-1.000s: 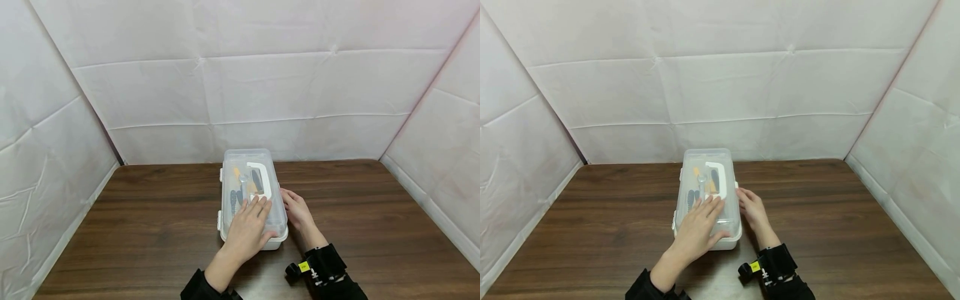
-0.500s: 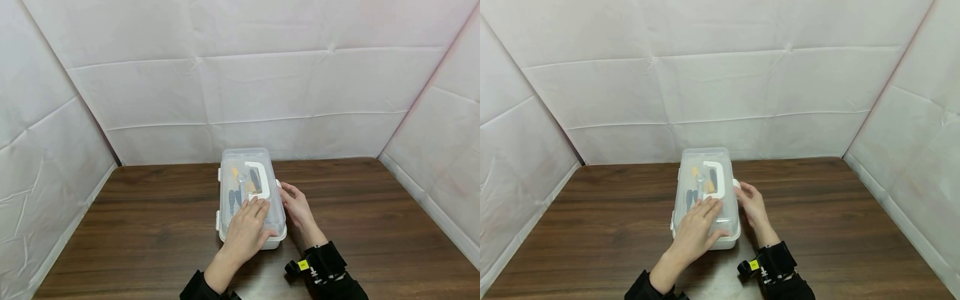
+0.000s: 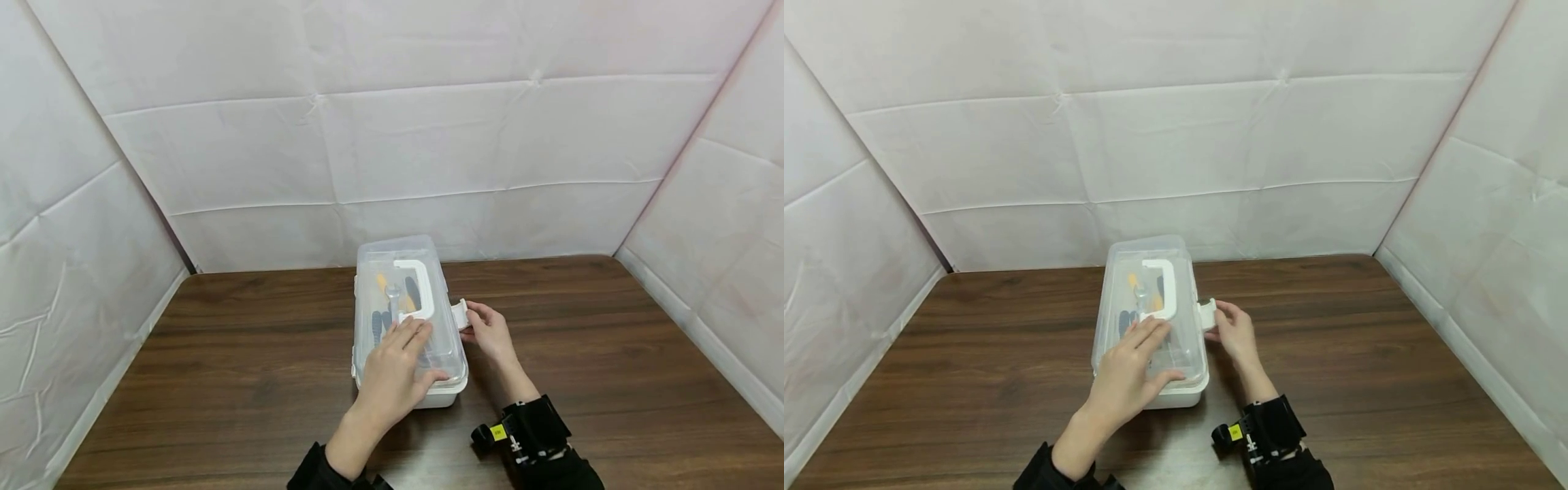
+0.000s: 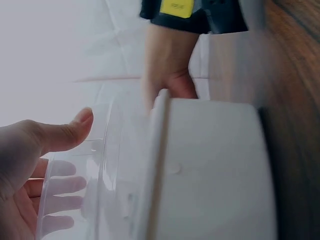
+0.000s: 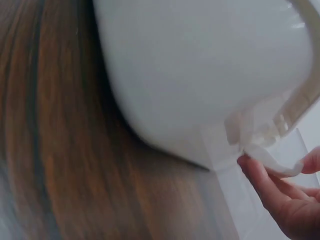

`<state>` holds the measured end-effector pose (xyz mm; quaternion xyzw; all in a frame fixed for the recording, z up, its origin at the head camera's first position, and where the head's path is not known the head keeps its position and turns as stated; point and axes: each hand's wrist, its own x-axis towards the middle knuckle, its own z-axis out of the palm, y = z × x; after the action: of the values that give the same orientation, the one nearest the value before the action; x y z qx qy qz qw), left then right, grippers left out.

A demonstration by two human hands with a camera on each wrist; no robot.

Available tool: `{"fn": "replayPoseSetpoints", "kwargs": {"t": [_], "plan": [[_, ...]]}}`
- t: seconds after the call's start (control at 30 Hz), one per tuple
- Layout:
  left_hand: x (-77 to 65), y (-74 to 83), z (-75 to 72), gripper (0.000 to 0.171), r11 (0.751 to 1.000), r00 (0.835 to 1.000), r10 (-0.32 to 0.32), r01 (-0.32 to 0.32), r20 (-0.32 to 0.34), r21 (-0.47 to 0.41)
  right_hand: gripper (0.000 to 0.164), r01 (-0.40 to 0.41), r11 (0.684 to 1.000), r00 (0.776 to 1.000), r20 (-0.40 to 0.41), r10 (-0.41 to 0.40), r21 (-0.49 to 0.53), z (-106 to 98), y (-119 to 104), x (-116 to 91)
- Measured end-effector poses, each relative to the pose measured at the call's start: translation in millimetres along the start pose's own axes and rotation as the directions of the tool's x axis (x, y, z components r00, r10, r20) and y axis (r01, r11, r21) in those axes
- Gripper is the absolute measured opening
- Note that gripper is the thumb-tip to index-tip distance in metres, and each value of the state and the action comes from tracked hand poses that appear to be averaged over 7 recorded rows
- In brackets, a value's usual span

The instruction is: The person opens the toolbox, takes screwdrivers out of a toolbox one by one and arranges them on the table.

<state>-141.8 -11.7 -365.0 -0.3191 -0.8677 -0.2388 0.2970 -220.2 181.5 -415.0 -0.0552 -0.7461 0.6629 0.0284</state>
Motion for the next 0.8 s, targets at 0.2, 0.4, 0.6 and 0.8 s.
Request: {"fn": "replayPoseSetpoints", "kwargs": {"t": [0.2, 0.4, 0.6, 0.8], "plan": [[2.6, -2.4, -22.8, 0.066, 0.992, 0.994, -0.084, 0.077, -0.065, -0.103, 0.034, 0.004, 1.000, 1.000, 0.004, -0.005, 0.020, -7.1, 2.6, 1.3], [2.3, -6.5, -43.3, 0.069, 0.978, 0.979, -0.180, 0.169, -0.093, -0.119, 0.023, 0.056, 0.970, 0.990, -0.111, -0.084, -0.237, -16.5, 4.9, 2.3], [1.2, -6.1, -50.2, 0.069, 0.974, 0.975, -0.203, 0.192, -0.086, -0.119, 0.017, 0.169, 0.931, 0.952, -0.192, -0.240, -0.324, -17.3, -10.6, -7.8], [1.9, -5.2, -51.2, 0.069, 0.973, 0.976, -0.203, 0.193, -0.082, -0.124, 0.029, 0.290, 0.957, 0.952, 0.097, -0.290, 0.012, -8.3, -48.9, -33.0]]}}
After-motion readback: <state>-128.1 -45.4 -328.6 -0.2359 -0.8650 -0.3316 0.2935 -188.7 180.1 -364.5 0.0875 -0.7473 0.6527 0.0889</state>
